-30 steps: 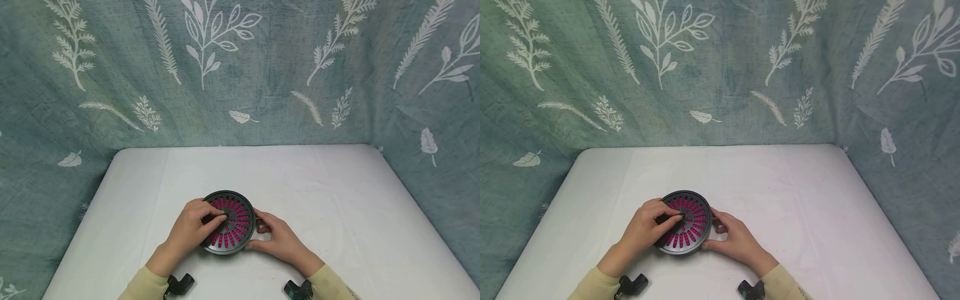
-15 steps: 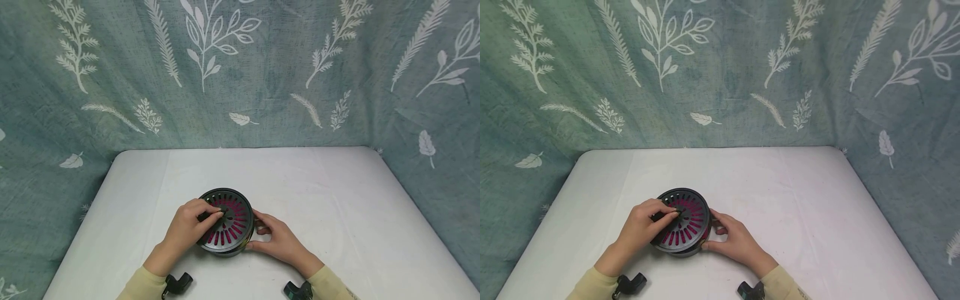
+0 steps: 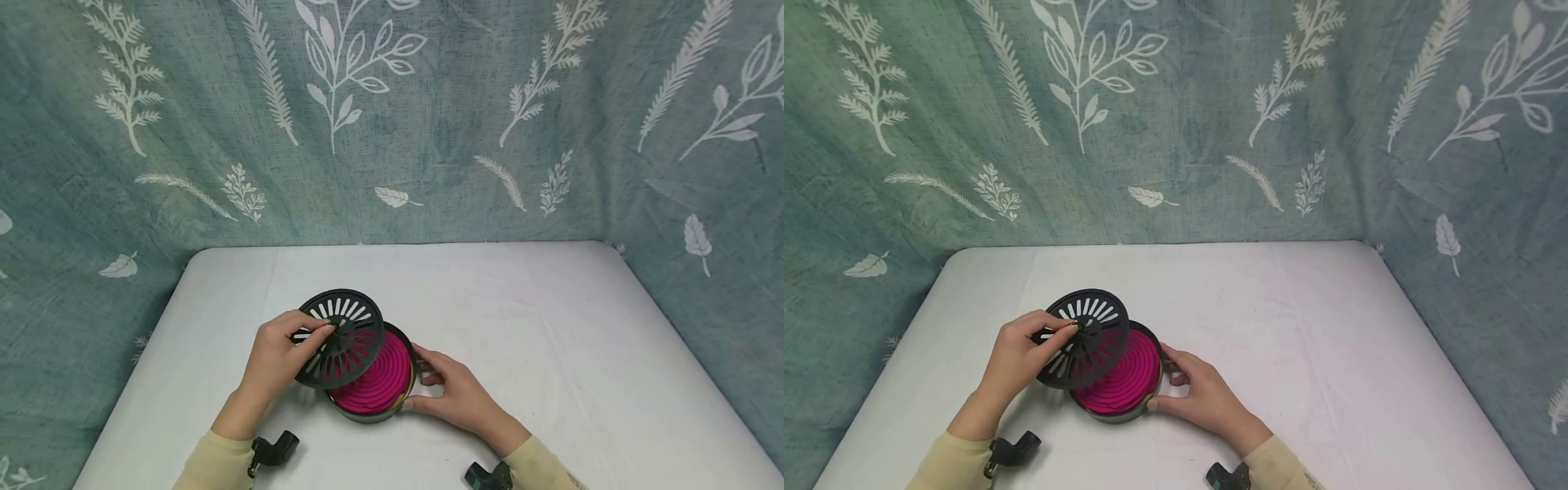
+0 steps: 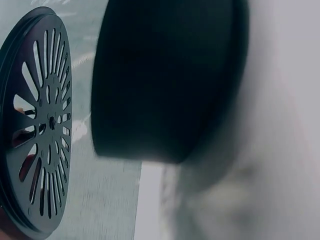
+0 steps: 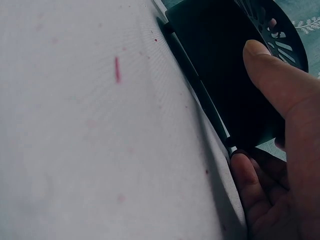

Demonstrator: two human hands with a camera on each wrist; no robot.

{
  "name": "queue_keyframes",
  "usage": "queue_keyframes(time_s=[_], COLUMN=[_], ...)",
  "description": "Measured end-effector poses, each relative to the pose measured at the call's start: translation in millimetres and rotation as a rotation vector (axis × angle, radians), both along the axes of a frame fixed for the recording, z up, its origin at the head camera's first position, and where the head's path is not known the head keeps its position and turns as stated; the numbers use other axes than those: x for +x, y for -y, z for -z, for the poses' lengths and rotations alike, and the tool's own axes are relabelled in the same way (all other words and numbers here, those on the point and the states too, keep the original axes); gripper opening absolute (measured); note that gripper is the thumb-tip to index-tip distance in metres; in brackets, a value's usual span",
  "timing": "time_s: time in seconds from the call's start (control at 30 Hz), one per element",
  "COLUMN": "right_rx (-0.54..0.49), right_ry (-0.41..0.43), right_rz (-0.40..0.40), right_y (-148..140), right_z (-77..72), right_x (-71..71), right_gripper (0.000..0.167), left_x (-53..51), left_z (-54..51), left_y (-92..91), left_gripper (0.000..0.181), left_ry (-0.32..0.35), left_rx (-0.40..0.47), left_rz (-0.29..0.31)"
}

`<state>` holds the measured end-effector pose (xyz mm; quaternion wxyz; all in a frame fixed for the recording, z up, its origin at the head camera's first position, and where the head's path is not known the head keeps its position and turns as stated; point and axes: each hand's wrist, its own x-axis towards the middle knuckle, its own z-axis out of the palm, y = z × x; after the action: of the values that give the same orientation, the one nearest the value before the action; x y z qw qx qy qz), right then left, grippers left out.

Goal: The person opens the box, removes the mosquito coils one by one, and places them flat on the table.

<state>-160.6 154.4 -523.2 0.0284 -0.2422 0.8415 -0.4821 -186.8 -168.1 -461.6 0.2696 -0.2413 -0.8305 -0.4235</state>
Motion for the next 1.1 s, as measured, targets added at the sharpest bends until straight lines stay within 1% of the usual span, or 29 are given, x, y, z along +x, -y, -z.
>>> queue_keyframes(time_s=[0.2, 0.4, 0.53, 0.67, 0.73, 0.83, 0.9, 1.0, 1.1], right_rx=[0.009, 0.007, -0.002, -0.004, -0.006, -0.01, -0.012, -0.011, -0.008], right_ry=[0.027, 0.021, 0.016, 0.012, 0.009, 0.004, 0.003, 0.003, 0.006], right_rz=[-0.003, -0.001, -0.006, -0.004, -0.007, -0.013, -0.015, -0.014, -0.011], right_y=[-0.1, 0.6, 0.1, -0.2, -0.2, -0.3, -0.3, -0.2, -0.2], right_z=[-1.5, -1.7, -1.1, -0.8, -0.6, -0.3, 0.0, 0.1, 0.3], right_x=[0.7, 0.7, 0.2, -0.1, -0.2, -0.2, -0.3, -0.4, -0.3], right_gripper=[0.092, 0.092, 0.092, 0.091, 0.091, 0.091, 0.091, 0.091, 0.091], left_x=[-4.6, -9.1, -13.4, -16.7, -18.3, -20.4, -21.3, -21.6, -21.7], left_z=[-0.7, 1.5, 6.3, 14.3, 20.2, 28.8, 33.2, 37.5, 39.1], left_y=[24.7, 48.5, 62.9, 76.5, 83.5, 92.9, 97.6, 102.4, 105.5], left_gripper=[0.007, 0.007, 0.009, 0.015, 0.019, 0.023, 0.025, 0.029, 0.032], left_ry=[0.073, 0.112, 0.143, 0.227, 0.276, 0.335, 0.372, 0.419, 0.456], left_rx=[0.03, 0.04, 0.038, 0.031, 0.029, 0.024, 0.02, 0.009, 0.0], left_rz=[-0.131, -0.259, -0.342, -0.428, -0.467, -0.508, -0.52, -0.53, -0.534])
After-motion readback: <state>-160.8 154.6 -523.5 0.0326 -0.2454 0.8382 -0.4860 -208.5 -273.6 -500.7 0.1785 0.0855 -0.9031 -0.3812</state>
